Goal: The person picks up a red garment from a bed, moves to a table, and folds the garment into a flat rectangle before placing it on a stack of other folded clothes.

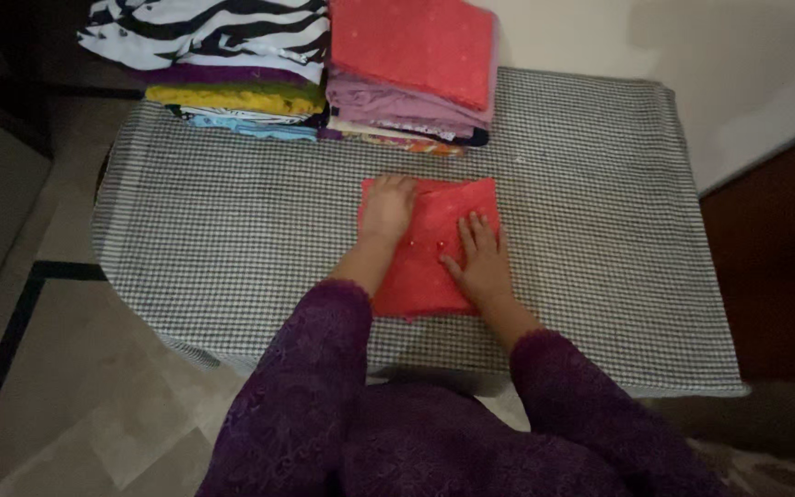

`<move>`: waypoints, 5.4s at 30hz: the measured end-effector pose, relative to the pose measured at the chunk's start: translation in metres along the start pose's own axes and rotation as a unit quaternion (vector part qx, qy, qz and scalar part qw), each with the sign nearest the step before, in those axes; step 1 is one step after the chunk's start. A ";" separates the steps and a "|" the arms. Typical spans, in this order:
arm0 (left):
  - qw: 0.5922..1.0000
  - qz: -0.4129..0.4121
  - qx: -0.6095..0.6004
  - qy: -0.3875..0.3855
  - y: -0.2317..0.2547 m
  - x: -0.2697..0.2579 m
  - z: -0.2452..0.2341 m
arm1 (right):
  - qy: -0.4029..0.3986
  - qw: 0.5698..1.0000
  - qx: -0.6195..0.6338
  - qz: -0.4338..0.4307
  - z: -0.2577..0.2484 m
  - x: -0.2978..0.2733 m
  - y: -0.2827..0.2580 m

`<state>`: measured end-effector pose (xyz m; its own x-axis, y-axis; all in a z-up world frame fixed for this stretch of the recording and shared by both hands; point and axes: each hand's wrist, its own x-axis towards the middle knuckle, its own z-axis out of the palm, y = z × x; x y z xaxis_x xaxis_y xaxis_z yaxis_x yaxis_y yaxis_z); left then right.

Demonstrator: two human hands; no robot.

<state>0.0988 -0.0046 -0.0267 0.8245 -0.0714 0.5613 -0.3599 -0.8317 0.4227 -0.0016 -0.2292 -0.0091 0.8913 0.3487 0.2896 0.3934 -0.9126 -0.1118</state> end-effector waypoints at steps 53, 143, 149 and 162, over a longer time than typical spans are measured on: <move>0.989 -0.135 0.016 -0.066 -0.064 0.028 -0.009 | -0.070 0.995 0.037 0.069 0.020 0.056 0.027; 0.858 -0.331 -0.352 -0.172 -0.058 -0.057 -0.054 | -0.044 0.728 0.570 0.378 -0.005 0.012 0.030; 0.899 -0.282 -0.309 -0.130 -0.045 -0.026 -0.059 | -0.039 0.744 0.616 0.256 -0.045 0.041 0.034; 0.929 -0.154 -0.332 0.052 -0.051 0.166 -0.076 | 0.109 0.829 0.528 0.150 -0.084 0.221 0.079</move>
<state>0.2205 0.0681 0.0991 0.8990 0.1953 0.3920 -0.3324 -0.2784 0.9011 0.2077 -0.2418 0.1262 0.9682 -0.0110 0.2499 0.2417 -0.2148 -0.9463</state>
